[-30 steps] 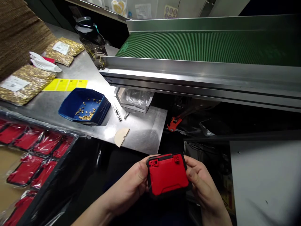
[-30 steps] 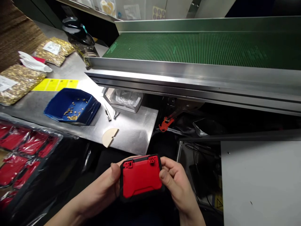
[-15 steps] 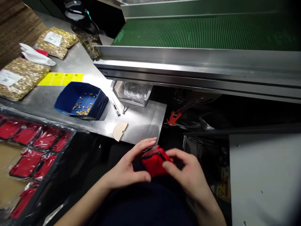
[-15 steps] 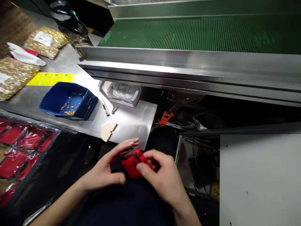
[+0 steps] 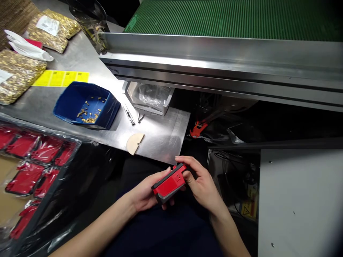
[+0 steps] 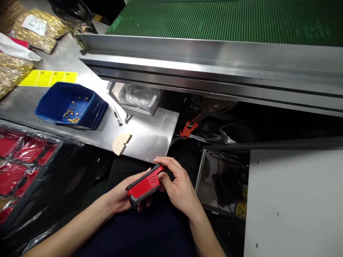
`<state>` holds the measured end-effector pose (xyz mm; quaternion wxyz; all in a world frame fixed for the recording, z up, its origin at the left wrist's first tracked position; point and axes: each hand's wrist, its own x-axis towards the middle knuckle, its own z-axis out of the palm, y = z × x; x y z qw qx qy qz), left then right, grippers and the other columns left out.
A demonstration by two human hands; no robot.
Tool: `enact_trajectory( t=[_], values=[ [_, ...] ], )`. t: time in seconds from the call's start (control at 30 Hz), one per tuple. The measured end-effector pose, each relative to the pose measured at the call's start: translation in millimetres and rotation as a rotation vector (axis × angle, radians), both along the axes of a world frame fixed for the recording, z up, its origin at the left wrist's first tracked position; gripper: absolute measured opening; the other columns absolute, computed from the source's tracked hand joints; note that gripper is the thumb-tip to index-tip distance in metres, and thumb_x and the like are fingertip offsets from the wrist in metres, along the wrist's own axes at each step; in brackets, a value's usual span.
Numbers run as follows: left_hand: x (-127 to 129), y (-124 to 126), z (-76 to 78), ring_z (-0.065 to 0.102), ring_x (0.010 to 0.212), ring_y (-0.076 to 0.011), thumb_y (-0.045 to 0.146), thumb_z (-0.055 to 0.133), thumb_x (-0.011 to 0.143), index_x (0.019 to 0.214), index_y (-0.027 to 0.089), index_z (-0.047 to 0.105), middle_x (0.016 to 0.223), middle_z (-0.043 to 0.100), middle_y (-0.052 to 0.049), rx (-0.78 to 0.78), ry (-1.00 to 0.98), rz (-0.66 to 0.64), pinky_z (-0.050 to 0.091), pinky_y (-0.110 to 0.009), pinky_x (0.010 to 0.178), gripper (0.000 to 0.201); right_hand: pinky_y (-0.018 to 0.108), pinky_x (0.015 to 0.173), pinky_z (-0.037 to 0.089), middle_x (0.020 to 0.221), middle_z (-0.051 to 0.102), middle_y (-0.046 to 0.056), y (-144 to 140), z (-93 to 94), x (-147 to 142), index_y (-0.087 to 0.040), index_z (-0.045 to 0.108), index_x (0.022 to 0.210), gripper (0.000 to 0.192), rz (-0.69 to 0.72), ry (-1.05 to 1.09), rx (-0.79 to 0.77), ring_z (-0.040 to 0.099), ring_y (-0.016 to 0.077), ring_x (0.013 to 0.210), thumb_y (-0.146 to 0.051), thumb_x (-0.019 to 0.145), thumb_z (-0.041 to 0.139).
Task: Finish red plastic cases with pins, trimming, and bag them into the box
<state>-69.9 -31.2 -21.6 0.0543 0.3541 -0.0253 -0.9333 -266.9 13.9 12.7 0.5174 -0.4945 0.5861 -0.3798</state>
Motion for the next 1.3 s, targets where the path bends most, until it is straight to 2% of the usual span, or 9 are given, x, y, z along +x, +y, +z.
enact_trajectory(
  t=[0.1,0.27,0.47,0.67,0.77,0.83,1.0,1.3],
  values=[
    [-2.0,-0.5,3.2,0.076,0.058,-0.0230,0.054,0.057,0.099,0.107,0.010,0.076,0.092,0.079,-0.016,0.006,0.064,-0.026,0.059,-0.023,0.039,0.049,0.032,0.112,0.043,0.133,0.067,0.001,-1.2,2.8,0.0,-0.037,0.068,0.129,0.035,-0.006,-0.009,-0.013,0.059,0.0221,0.128,-0.055,0.101,0.055],
    [-1.6,3.7,5.4,0.076,0.060,-0.0230,0.055,0.055,0.099,0.110,0.012,0.075,0.097,0.079,-0.016,-0.017,0.052,-0.018,0.059,-0.024,0.041,0.049,0.029,0.099,0.048,0.122,0.069,0.001,0.8,6.2,-3.2,-0.034,0.068,0.127,0.034,-0.032,0.022,0.033,0.065,0.0210,0.113,-0.052,0.100,0.059],
    [0.3,6.9,6.6,0.077,0.060,-0.0244,0.056,0.053,0.100,0.113,0.011,0.072,0.101,0.078,-0.018,-0.040,0.019,-0.038,0.058,-0.023,0.040,0.050,0.030,0.095,0.049,0.113,0.071,0.003,3.1,8.3,-4.5,-0.030,0.070,0.120,0.030,-0.018,-0.003,0.053,0.066,0.0218,0.106,-0.050,0.100,0.060],
    [-0.5,6.1,16.4,0.077,0.058,-0.0262,0.054,0.051,0.102,0.106,0.011,0.071,0.076,0.077,-0.014,-0.130,-0.037,-0.047,0.058,-0.025,0.044,0.048,0.031,0.095,0.048,0.113,0.071,0.003,3.8,14.7,-1.6,-0.029,0.071,0.118,0.032,-0.022,-0.030,0.030,0.066,0.0228,0.107,-0.053,0.098,0.061],
    [-0.9,5.5,21.4,0.076,0.058,-0.0255,0.052,0.052,0.102,0.101,0.011,0.071,0.074,0.077,-0.014,-0.182,-0.030,-0.049,0.058,-0.024,0.046,0.046,0.032,0.094,0.049,0.111,0.071,0.004,3.6,16.7,-1.0,-0.029,0.071,0.117,0.034,-0.021,-0.043,0.027,0.066,0.0233,0.105,-0.055,0.098,0.062],
    [-0.7,5.5,23.9,0.077,0.059,-0.0255,0.053,0.053,0.101,0.103,0.011,0.070,0.077,0.077,-0.014,-0.180,-0.028,-0.062,0.058,-0.024,0.046,0.045,0.031,0.094,0.049,0.111,0.070,0.004,3.6,16.9,-1.2,-0.029,0.071,0.117,0.033,-0.021,-0.050,0.031,0.066,0.0228,0.105,-0.055,0.098,0.061],
    [0.3,6.2,26.3,0.078,0.065,-0.0267,0.052,0.049,0.102,0.118,0.013,0.067,0.106,0.077,-0.020,-0.182,-0.002,-0.092,0.060,-0.027,0.048,0.045,0.030,0.094,0.048,0.111,0.070,0.003,4.1,15.1,-2.6,-0.029,0.070,0.117,0.030,-0.012,-0.043,0.060,0.066,0.0213,0.104,-0.051,0.100,0.060],
    [0.2,7.3,24.9,0.077,0.065,-0.0259,0.057,0.056,0.098,0.116,0.013,0.070,0.106,0.076,-0.020,-0.153,0.016,-0.117,0.058,-0.026,0.049,0.050,0.031,0.094,0.050,0.108,0.071,0.004,4.1,11.6,-2.5,-0.027,0.070,0.118,0.030,-0.001,-0.008,0.099,0.066,0.0216,0.100,-0.049,0.101,0.058]
  ],
)
